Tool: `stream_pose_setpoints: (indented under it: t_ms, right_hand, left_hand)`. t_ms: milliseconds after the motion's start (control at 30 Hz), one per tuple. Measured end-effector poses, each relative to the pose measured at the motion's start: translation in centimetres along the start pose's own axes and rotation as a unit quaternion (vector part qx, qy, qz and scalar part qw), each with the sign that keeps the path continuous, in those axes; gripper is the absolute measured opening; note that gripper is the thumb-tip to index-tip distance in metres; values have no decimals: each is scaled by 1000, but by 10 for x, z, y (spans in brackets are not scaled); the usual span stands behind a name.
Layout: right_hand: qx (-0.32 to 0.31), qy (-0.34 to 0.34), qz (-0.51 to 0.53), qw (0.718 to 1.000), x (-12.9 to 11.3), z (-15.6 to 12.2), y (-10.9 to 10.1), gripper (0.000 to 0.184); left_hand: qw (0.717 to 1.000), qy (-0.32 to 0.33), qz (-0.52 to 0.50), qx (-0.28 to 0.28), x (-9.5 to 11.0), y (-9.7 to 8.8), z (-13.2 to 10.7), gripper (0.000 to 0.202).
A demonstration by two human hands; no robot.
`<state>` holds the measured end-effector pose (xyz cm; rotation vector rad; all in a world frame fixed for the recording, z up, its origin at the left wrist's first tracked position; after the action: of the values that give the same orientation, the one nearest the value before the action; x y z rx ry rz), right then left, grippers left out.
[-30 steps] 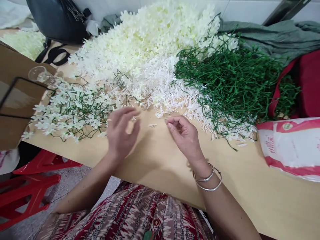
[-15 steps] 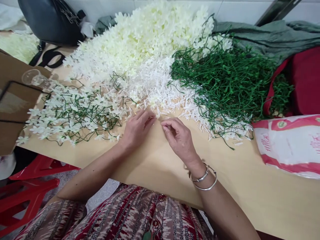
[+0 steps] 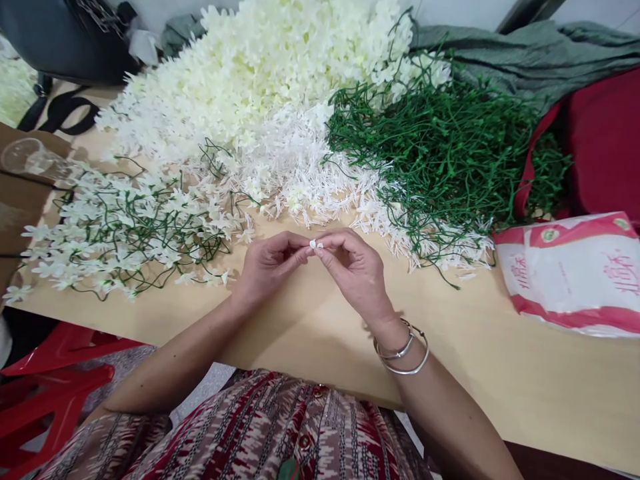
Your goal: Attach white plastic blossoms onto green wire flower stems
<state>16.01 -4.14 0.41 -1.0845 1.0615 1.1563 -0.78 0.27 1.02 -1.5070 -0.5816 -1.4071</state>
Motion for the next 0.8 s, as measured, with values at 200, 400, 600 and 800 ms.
stream_pose_setpoints:
  t_ms: [200, 400, 600, 800]
  right_hand:
    - [51, 19, -3, 999, 1, -2, 2, 19]
    - [69, 37, -2, 997, 1, -1, 0, 19]
    - [26, 43, -7, 999, 0, -1, 0, 22]
    - [41, 58, 4, 997, -2, -1, -4, 16]
  left_hand:
    - [993, 86, 80, 28, 8, -1, 3, 15]
    - [998, 46, -32, 1, 3, 6, 3, 14]
    - [989, -42, -142, -3, -2, 9, 2, 34]
    - [980, -67, -185, 37, -5, 5, 4, 35]
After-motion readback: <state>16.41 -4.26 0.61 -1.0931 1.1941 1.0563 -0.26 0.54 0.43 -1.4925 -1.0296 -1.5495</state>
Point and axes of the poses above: each hand's wrist, its own z-axis towards the middle knuckle, its own y-axis out of the palm, x = y × z, the point moved 2 cm from there along z, towards the middle knuckle, and after that the axes turned 5 degrees about -x, right-handed, at the moved point
